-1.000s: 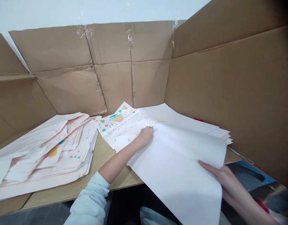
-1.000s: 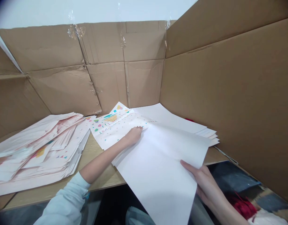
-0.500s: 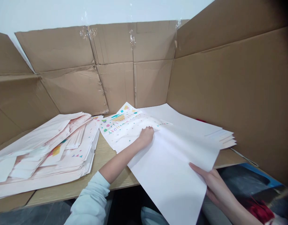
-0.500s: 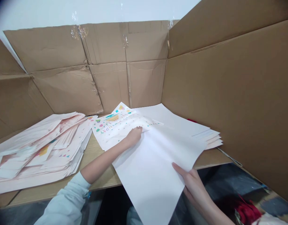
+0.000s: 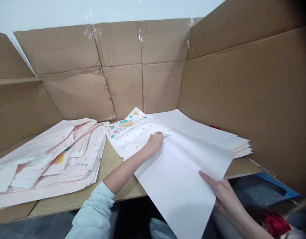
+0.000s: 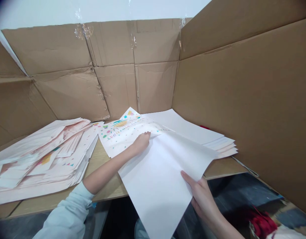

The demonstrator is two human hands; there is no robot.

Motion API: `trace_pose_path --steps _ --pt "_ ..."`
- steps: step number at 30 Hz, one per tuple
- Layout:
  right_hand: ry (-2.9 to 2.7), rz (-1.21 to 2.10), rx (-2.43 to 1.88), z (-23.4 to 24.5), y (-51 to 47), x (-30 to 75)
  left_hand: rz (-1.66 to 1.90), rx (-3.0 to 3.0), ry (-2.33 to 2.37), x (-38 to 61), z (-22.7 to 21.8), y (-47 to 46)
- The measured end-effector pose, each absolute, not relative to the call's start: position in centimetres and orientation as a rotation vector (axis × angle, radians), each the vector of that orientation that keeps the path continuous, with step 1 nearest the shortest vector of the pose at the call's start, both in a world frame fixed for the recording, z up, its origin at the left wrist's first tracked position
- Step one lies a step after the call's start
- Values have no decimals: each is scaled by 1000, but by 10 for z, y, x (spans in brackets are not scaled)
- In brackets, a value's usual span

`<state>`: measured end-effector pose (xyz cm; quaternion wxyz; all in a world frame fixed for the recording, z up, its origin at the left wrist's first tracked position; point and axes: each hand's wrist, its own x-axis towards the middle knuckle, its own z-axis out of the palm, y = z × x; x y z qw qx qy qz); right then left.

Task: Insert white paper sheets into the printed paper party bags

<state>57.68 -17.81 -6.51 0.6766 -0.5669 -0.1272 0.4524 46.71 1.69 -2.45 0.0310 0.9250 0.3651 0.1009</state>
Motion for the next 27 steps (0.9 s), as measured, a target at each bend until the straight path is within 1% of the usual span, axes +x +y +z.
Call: trace_pose_path --steps 4,9,15,20,27 --pt "-309 1035 -1268 -67 -178 577 356 2817 1002 463 -34 25" --pt "-317 1091 -1166 -73 -156 566 294 2806 805 466 -42 17" --pt "-249 1090 -1108 -73 -137 557 335 2826 907 460 -33 18" --pt "-292 1050 -1047 -62 -114 545 403 2767 900 453 -25 14" --pt "-286 1095 -1008 -47 -86 517 448 2787 918 445 -10 11"
